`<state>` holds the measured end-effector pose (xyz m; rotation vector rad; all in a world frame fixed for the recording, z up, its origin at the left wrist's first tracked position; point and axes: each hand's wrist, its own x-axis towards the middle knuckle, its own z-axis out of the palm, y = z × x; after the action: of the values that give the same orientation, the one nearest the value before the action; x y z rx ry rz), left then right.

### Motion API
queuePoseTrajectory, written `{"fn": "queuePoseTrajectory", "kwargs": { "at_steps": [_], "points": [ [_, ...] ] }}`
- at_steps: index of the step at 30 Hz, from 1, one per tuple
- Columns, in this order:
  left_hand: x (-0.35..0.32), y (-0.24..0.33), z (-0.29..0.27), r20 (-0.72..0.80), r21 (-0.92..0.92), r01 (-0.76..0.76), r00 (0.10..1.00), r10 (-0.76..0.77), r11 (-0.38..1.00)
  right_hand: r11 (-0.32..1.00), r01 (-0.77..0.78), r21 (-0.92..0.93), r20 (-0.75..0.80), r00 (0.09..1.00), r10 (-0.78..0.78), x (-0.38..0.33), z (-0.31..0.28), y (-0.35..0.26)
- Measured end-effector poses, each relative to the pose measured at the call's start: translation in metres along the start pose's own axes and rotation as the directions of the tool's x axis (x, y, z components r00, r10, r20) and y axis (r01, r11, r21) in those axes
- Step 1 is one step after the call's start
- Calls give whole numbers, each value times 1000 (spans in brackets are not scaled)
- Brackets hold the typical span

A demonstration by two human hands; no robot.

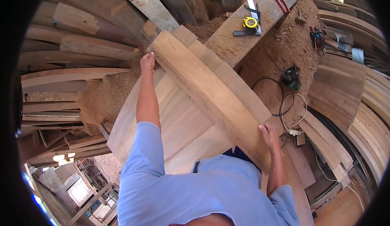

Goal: The person measures a wooden board with a tape measure, positions another piece of wood over it, and taps the wood using a hammer.

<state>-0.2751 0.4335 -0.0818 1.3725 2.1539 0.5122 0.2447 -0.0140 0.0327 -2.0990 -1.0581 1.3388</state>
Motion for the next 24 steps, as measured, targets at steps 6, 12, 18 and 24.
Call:
{"fn": "queuePoseTrajectory", "kwargs": {
  "at_steps": [6,12,18,24],
  "points": [
    [-9,16,19,136,-620,116,990,-39,776,998,-59,-19,-18,998,59,2,-7,2],
    [5,2,11,8,-478,41,999,-42,877,997,-73,-30,-11,997,73,8,-11,-2],
    [-4,23,20,60,-574,62,998,-34,816,998,-69,-14,-21,997,69,6,-14,0],
    [-1,23,11,159,-522,126,986,-49,844,999,-37,22,-15,999,37,7,-12,7]
  ]
}}
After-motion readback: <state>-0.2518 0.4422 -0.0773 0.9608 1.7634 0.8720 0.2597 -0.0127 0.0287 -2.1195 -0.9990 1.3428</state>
